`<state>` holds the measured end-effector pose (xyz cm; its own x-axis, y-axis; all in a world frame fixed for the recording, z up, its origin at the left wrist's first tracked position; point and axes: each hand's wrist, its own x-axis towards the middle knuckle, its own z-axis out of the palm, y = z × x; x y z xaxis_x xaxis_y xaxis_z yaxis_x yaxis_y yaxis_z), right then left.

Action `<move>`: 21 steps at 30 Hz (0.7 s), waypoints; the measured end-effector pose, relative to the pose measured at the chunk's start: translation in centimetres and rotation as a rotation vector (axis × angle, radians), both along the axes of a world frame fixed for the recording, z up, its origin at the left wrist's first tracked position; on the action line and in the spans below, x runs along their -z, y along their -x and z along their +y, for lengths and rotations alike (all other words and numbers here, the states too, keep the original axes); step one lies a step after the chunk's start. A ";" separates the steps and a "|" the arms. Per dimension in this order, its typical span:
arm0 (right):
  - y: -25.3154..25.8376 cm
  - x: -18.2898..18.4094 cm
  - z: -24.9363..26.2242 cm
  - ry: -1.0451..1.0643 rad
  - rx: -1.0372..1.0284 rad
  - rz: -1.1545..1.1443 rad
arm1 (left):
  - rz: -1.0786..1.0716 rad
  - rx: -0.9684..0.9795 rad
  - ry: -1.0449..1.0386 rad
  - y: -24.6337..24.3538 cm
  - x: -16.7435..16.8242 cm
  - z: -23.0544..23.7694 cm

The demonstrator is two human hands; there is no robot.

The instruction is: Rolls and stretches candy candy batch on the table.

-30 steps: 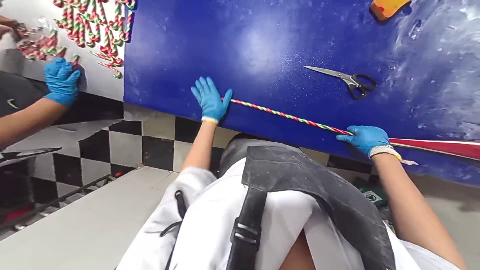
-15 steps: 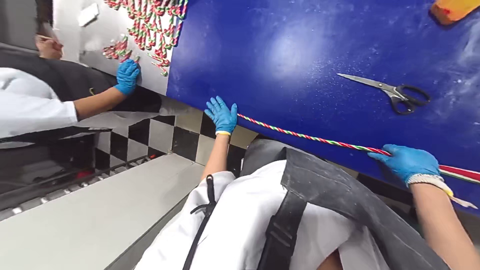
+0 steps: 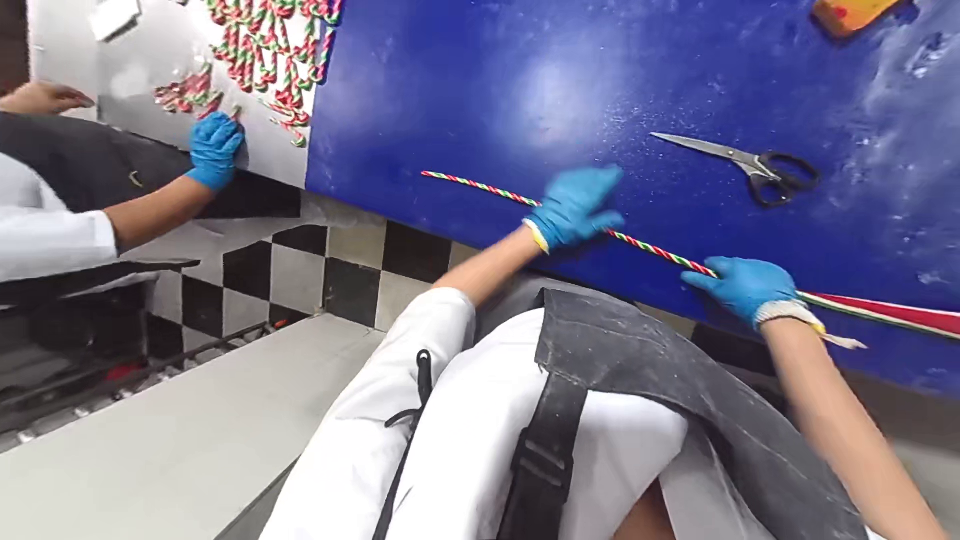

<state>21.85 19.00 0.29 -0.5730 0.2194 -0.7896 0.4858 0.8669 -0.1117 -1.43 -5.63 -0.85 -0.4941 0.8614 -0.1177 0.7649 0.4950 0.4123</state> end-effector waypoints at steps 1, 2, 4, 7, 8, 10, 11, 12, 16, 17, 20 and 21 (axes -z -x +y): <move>0.8 0.1 -0.9 0.021 -0.017 0.007 | -0.028 0.144 -0.026 -4.1 0.4 2.0; 1.4 0.1 -1.7 0.037 -0.030 0.002 | -0.040 0.256 -0.019 -7.5 0.8 3.7; 1.9 0.1 -2.6 0.056 -0.035 -0.015 | -0.116 0.379 0.065 -10.6 0.7 5.2; 1.1 0.2 -1.7 0.016 -0.042 -0.026 | -0.271 0.354 0.207 -6.6 0.1 2.1; 0.8 0.2 -1.4 0.006 -0.032 -0.020 | -0.277 0.326 0.203 -4.2 0.2 -0.5; 0.4 0.3 -1.3 -0.010 -0.012 -0.019 | -0.226 0.254 0.180 0.5 0.9 -7.0; 0.5 0.4 -1.4 -0.015 -0.009 -0.018 | -0.188 0.219 0.167 2.8 1.1 -10.5; 0.7 0.3 -1.5 -0.021 -0.003 -0.023 | -0.159 0.186 0.177 5.1 0.9 -13.9; 0.8 0.3 -1.8 -0.043 0.014 -0.046 | -0.133 -0.025 0.387 13.8 -1.9 -27.0; 0.9 0.3 -1.9 -0.048 0.014 -0.050 | -0.112 -0.118 0.436 15.4 -3.1 -30.0; 1.0 0.3 -2.1 -0.058 0.025 -0.037 | -0.283 -0.476 0.961 17.7 -11.0 -30.3; 1.0 0.3 -2.1 -0.061 0.032 -0.036 | -0.321 -0.609 1.042 17.3 -11.9 -29.9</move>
